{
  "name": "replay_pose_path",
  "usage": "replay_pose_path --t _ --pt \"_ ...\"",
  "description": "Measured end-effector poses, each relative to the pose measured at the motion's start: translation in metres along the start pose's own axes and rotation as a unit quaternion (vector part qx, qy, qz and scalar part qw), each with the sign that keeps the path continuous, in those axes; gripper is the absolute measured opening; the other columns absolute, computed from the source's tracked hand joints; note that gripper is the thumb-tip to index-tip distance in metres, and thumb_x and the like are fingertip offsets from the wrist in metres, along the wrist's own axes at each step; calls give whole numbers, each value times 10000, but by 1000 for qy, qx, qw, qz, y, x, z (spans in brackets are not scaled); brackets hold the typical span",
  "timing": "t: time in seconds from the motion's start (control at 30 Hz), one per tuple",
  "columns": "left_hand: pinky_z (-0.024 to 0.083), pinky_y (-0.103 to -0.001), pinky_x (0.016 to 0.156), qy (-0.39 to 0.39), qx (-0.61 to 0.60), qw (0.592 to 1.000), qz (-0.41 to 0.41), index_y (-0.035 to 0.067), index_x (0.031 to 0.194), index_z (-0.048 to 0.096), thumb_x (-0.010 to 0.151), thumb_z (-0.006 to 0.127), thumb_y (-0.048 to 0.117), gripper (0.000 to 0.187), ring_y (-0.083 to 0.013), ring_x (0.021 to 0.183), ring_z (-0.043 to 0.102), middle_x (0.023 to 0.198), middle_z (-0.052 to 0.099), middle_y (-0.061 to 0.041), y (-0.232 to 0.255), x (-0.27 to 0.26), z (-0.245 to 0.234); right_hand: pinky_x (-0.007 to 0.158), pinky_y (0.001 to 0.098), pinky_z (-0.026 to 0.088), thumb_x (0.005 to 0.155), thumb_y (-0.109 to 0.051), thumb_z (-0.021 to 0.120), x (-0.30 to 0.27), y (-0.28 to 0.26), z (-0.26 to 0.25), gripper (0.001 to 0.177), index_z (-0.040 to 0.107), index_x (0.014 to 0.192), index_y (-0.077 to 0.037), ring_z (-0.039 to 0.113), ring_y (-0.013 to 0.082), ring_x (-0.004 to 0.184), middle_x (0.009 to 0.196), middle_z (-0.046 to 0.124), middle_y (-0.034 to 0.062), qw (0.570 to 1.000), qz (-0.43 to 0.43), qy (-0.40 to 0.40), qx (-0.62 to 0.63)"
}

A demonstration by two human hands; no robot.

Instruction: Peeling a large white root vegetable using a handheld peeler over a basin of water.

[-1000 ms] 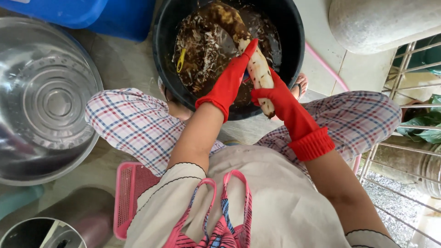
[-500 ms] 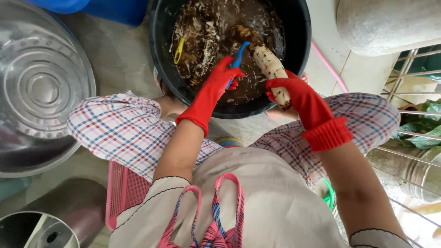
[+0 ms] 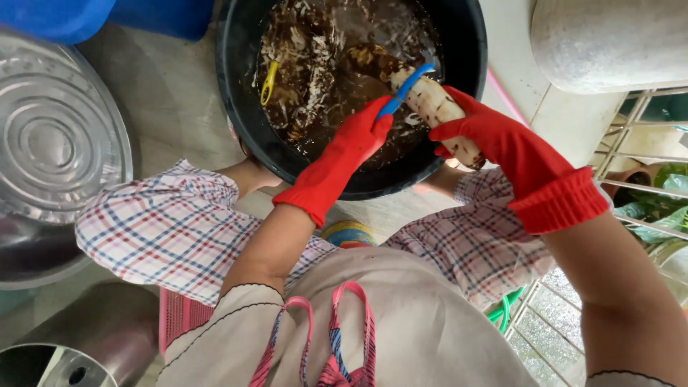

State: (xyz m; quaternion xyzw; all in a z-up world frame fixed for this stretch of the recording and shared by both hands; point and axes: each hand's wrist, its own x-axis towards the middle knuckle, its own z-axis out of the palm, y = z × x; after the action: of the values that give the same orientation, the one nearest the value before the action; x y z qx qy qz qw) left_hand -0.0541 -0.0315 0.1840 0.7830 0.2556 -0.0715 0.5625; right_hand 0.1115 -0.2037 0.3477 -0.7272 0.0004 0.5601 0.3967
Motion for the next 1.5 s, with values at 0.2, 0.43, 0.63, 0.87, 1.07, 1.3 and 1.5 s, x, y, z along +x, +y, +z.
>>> replay_pose_path --t 0.2,0.43,0.63,0.87,1.07,1.3,1.5 --pt "493 -537 1136 91 57 994 21 275 1534 457 1071 452 422 487 -419 1302 593 1428 615 -159 -51 44 1 706 596 608 705 13 831 -13 -29 -1 1005 418 1572 -282 695 504 831 1202 614 334 999 26 10 -17" --pt "521 -562 801 114 88 982 -120 214 1464 506 968 399 374 533 -429 988 674 1261 684 -124 -55 100 -21 786 419 591 817 0 641 -30 -65 5 899 339 1613 -287 661 341 919 1491 505 149 994 79 -35 -68" --pt "505 -572 1085 45 58 997 -39 338 1515 455 1032 413 465 501 -431 1264 633 1400 651 -133 -7 42 21 817 651 573 722 -6 784 -13 -35 -6 898 472 1540 -203 658 551 872 1248 593 334 995 62 24 75" --pt "486 -463 1132 139 117 954 -238 410 1511 436 991 369 577 551 -294 1303 624 1409 637 -21 -129 105 -16 865 633 566 745 -4 768 -12 -26 -7 930 433 1569 -275 669 547 908 1309 572 325 994 80 19 72" --pt "504 -596 1079 73 -28 997 -28 257 1521 440 1049 448 379 487 -488 1253 608 1387 622 -241 42 -5 -4 837 608 592 779 -40 773 -2 -21 -11 891 435 1567 -282 685 525 921 1327 575 316 988 67 22 135" --pt "495 -501 1131 148 49 980 -123 271 1540 411 1041 409 441 527 -376 1292 615 1403 613 -165 -132 117 35 801 570 622 781 -80 780 5 -21 -15 802 527 1508 -303 701 480 866 1239 631 289 982 74 35 173" --pt "489 -474 1135 120 12 990 -78 356 1537 425 1019 449 518 543 -352 1296 616 1423 625 -110 -52 57 20 801 591 615 787 -56 760 2 -23 -7 818 504 1520 -315 695 505 889 1279 621 293 981 79 35 173"
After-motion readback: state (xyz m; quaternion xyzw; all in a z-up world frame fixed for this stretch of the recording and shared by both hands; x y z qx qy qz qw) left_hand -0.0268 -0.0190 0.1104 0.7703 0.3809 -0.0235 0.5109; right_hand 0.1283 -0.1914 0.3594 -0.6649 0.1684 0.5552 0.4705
